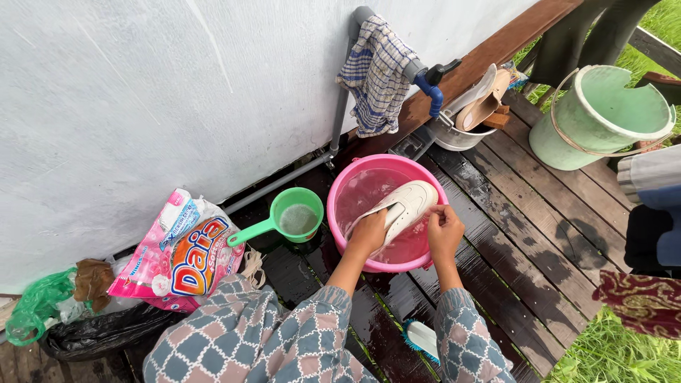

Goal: The person washes a pair of white sneakers by hand in a bucket of water. They use a plastic scoop to add soapy water and a brush to scrub the soles and upper material of the shoes.

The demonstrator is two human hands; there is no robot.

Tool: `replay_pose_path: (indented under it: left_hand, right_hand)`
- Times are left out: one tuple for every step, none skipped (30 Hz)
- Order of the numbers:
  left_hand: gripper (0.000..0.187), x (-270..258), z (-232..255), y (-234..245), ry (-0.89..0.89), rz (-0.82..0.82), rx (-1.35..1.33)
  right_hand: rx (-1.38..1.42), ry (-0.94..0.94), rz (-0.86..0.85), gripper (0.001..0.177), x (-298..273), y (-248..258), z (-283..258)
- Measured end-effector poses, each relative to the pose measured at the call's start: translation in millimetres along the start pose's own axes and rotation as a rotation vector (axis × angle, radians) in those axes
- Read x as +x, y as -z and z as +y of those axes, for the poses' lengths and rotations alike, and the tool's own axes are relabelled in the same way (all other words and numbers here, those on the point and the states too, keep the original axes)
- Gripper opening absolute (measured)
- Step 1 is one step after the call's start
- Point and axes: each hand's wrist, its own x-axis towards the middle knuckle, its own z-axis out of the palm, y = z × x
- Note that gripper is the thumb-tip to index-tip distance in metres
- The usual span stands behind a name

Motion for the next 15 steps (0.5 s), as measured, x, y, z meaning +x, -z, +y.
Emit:
replay_pose_path:
  left_hand:
    - [0.019,-1.7,0.5,-0.1,0.001,-0.001,-0.002]
    - [0.020,-1.8,1.4,0.5,-0.006,0.003,-0.018]
    - [0.021,-1.5,2.3,1.3,-0.012,0.008,-0.034]
    - [0.021,-2.6,2.6,2.2,-0.006,0.009,-0.033]
    - [0.021,-2.7,4.3,2.2,0.015,-0.023,-0.021]
    - [0.021,-0.6,5.1,3.7,0.032,-0.054,-0.007]
    - [0.021,1.1,4.7,5.9,0.033,-0.052,-0.004]
    - [0.022,0.1,5.1,6.0,0.019,-0.049,-0.012]
    - [0.022,-1.3,5.0,6.1,0.006,-0.046,-0.019]
    - [0.022,-1.6,5.4,6.2,0.006,-0.047,-0.019]
    - [0.021,-2.5,5.9,5.9,0.025,-0.060,-0.020]
    - [0.020,-1.6,6.5,5.9,0.039,-0.072,-0.020]
    - [0.020,-1.1,6.3,6.2,0.035,-0.072,-0.019]
    - [0.022,-1.6,6.0,6.4,0.030,-0.067,-0.018]
    - [0.024,-1.2,5.9,6.8,0.025,-0.062,-0.016]
  right_hand:
    - [0.046,-0.017,0.005,0.013,0.5,-0.8,2.1]
    - [0.045,-0.015,0.003,0.013,1.1,-0.9,3.6]
    - [0.017,-0.004,0.019,0.014,1.2,0.0,4.6]
    - [-0.007,0.005,0.031,0.014,-0.6,-1.1,4.8]
    - [-0.006,0.004,0.026,0.014,-2.1,-1.1,4.4]
    - [0.021,0.006,0.018,0.014,-1.6,-1.0,3.6]
    - [0.047,0.008,0.010,0.014,-0.9,-1.6,2.5]
    - [0.047,0.006,0.007,0.014,-1.4,-1.5,2.1]
    - [0.093,-0.020,0.003,0.014,-1.3,-1.9,1.8]
    - [0.139,-0.046,0.003,0.014,-0.3,-2.1,1.4]
    - [0.139,-0.046,0.003,0.014,-1.2,-2.1,1.1]
    - [0.101,-0.022,0.009,0.014,-1.5,-1.9,0.7]
    - [0.063,0.002,0.016,0.015,-1.0,-1.9,0.2]
    - [0.063,0.003,0.018,0.015,-0.5,-1.7,-0.3]
    - [0.081,-0.020,0.004,0.015,-0.3,-1.6,-0.9]
